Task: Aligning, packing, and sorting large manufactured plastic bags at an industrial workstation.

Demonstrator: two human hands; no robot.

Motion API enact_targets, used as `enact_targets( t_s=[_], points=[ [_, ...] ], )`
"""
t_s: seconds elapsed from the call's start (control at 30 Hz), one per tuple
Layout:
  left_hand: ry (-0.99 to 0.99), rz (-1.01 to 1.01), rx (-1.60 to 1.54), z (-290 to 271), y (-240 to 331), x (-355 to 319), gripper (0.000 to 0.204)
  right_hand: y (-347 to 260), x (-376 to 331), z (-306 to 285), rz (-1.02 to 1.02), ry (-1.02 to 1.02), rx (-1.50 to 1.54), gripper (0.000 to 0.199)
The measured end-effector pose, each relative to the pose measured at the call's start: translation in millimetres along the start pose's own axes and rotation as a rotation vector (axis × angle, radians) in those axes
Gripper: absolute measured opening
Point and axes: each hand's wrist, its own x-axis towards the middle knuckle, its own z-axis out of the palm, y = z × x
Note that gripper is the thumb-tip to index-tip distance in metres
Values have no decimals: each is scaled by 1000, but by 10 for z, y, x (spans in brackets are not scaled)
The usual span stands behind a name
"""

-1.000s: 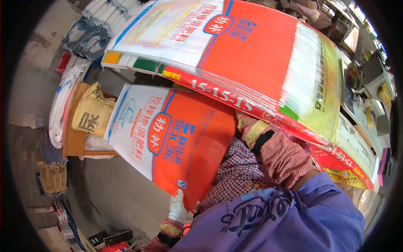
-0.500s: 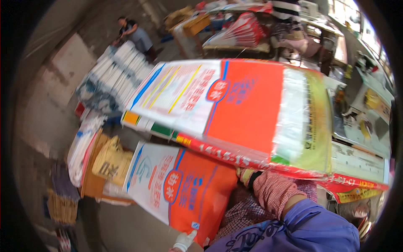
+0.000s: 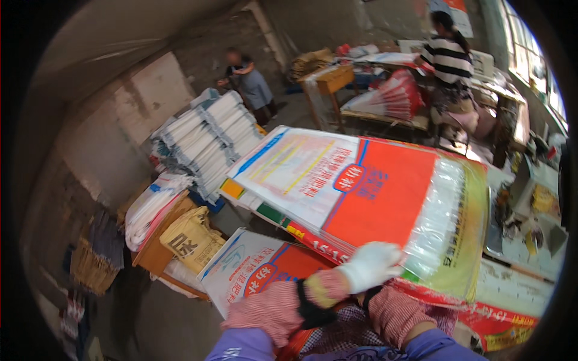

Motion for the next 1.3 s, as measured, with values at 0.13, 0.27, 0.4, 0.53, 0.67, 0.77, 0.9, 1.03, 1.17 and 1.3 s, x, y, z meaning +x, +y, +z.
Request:
enact_targets(
  t_s=[0.13, 0.27, 0.4, 0.53, 0.67, 0.77, 0.9, 1.03, 1.17, 1.3],
  points=[
    [109, 15, 188, 481, 130, 639, 47, -113, -402, -360, -43, -46, 58, 45],
    [23, -175, 293, 708, 18, 1016, 53, -174, -947, -757, -115, -177, 169, 44],
    [145, -192, -289, 606, -189, 1058, 25, -44, -1522, -1066, -212, -403, 443, 44],
    [64, -195, -396, 451, -299, 815, 21, 261, -2080, -1308, -299, -169, 1358, 36],
    [69, -247, -567, 297, -192, 575, 19, 504, -2273, -1530, -44, 515, 1857, 23],
    [66, -302, -468, 81, -62, 463, 15, 611, -2173, -1671, 137, 775, 1982, 24],
    [134, 74, -31, -118, 121, 281, 19, 662, -1957, -1734, 281, 671, 2041, 43],
    [-66, 436, 458, -22, 296, 79, 22, 751, -1719, -1790, 353, 499, 2102, 51],
    [-285, 512, 416, 68, 327, -78, 16, 945, -1361, -1882, 535, 389, 1388, 30],
    [-364, 402, 53, -40, 161, -16, 22, 1040, -1148, -1790, 353, 594, 1598, 19]
  ],
)
